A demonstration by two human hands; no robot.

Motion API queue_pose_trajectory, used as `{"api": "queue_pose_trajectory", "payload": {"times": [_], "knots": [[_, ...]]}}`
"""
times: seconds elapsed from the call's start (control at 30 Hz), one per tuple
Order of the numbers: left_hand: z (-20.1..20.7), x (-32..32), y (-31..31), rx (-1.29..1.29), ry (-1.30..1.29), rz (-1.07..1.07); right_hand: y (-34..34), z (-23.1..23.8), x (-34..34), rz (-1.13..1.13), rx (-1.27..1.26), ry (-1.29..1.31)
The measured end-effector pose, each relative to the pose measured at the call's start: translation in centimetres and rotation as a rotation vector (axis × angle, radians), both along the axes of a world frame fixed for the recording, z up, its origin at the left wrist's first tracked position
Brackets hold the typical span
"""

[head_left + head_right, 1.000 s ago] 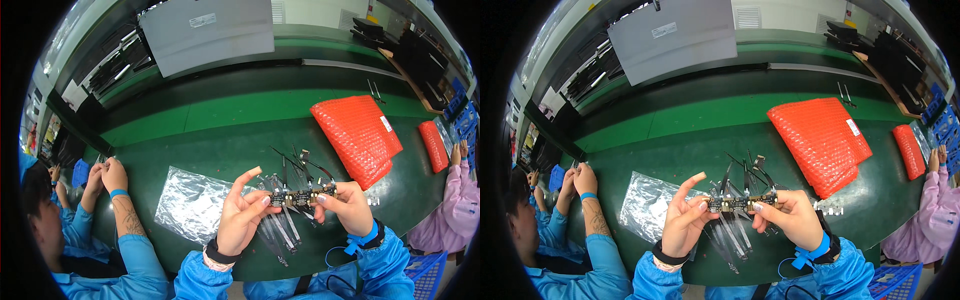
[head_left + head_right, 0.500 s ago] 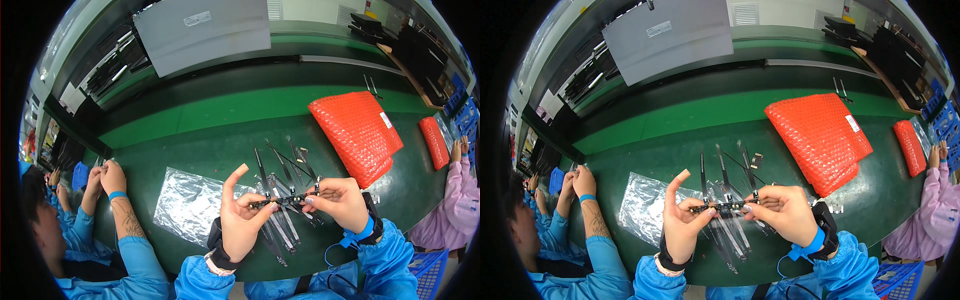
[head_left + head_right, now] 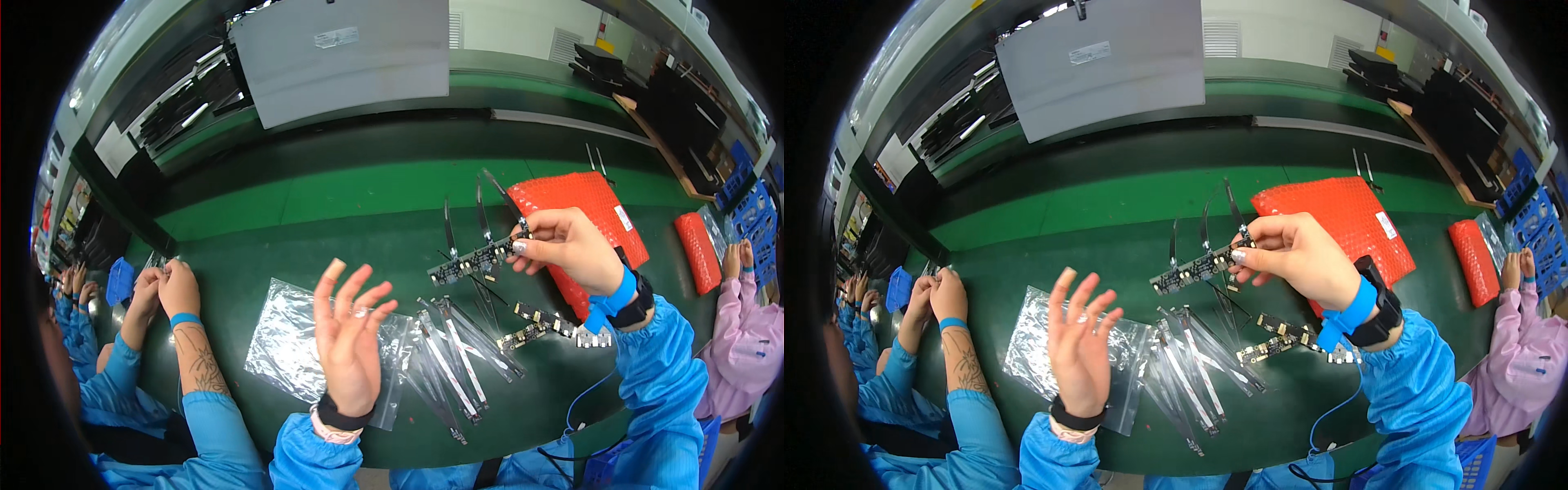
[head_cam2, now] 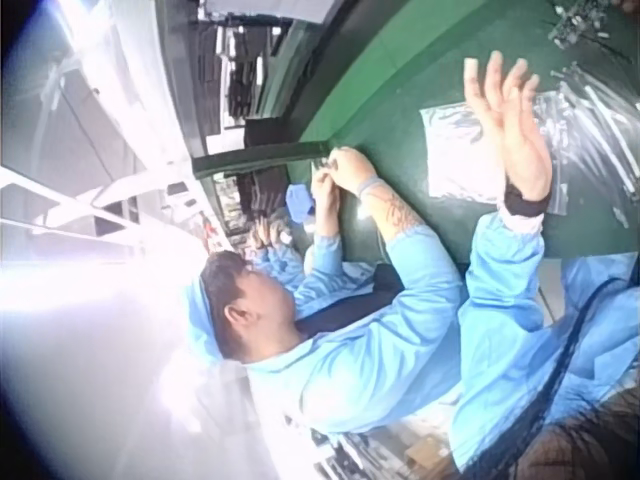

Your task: The person assembles small circuit boards by hand, connecting ribbon cables and antenna cables to them.

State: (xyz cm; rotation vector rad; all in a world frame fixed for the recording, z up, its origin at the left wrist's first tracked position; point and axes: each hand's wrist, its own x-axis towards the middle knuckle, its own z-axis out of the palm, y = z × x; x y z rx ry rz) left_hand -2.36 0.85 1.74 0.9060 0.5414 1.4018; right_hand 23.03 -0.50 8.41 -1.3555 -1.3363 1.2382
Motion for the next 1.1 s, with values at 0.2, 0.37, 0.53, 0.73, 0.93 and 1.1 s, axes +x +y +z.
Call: {"api": "queue_pose_trajectory", "payload": {"times": [0.2, 0.37, 0.53, 0.73, 0.93, 1.1], "knots": [[-1.2, 0.4, -0.1, 0.046, 0.064, -0.098, -0.1, -1.2, -2.6, 0.039, 0.065, 0.129], [0.2, -0.4, -0.4, 0.013, -0.027, -0.356, -2.1, -1.9, -4.6, 0.097, -0.061, 0.134], [-0.1, -0.6, -0.2, 0.013, -0.171, -0.503, -2.8, -2.6, -4.8, 0.049, -0.137, 0.095], [0.0, -0.6, -0.4, 0.000, -0.139, -0.495, -3.1, -2.9, -4.7, 0.032, -0.154, 0.102], [-0.4, -0.7, -0.3, 0.006, -0.128, -0.487, -3.4, -2.9, -5.1, 0.036, -0.101, 0.094], [-0.3, -0.8, -0.5, -0.017, -0.103, -0.493, -3.4, -3.1, -5.3, 0.045, -0.080, 0.082]]}}
